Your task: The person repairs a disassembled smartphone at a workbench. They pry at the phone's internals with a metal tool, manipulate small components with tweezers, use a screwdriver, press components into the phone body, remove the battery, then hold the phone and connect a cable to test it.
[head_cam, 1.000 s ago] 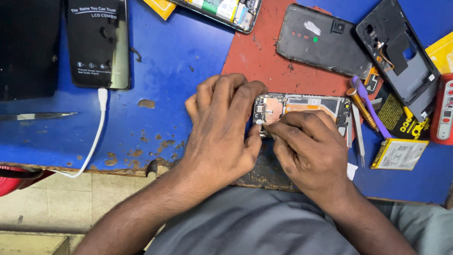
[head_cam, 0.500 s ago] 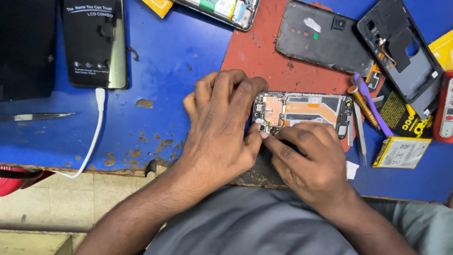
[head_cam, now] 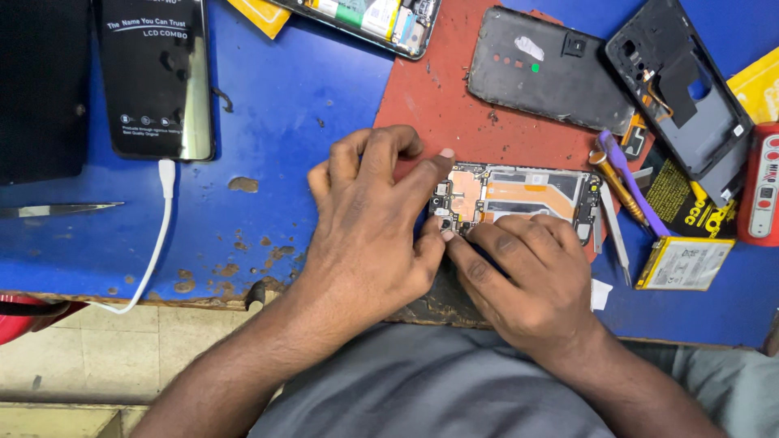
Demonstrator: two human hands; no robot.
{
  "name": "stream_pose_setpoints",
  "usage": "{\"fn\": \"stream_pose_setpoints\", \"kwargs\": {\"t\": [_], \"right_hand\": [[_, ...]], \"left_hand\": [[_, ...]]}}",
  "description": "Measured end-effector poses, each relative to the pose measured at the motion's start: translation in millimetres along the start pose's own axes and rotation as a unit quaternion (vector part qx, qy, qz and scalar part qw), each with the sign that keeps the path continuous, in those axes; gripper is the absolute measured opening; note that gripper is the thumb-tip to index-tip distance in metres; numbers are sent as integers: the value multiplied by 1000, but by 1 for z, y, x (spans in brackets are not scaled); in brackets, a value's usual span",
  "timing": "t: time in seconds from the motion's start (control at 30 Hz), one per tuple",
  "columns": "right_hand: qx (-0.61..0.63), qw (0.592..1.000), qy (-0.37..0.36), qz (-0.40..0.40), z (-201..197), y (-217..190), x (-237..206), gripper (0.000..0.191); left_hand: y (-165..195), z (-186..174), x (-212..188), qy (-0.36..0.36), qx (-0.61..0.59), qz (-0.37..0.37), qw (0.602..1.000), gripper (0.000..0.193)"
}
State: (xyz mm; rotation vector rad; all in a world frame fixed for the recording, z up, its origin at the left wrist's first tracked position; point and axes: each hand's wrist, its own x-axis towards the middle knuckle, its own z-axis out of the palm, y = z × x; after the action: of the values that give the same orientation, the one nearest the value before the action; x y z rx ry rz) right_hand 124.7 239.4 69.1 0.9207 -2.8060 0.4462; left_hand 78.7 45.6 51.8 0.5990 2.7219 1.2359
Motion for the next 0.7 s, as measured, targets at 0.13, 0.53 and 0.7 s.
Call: {"fn": "stream_pose_setpoints", "kwargs": {"t": [0.13,0.53,0.7], "right_hand": [[-21,1000,-3,-2,-2,-1,0,24],[63,996,43,51,2,-4,-7,26],[77,992,69,65,5,-5,-11,27]], "left_hand": [[0,-1,1,-7,5,8,1000,53],[-4,-1,-8,15,9,15,1000,51],[-7,-1,-10,19,-4,20,1000,53]]}}
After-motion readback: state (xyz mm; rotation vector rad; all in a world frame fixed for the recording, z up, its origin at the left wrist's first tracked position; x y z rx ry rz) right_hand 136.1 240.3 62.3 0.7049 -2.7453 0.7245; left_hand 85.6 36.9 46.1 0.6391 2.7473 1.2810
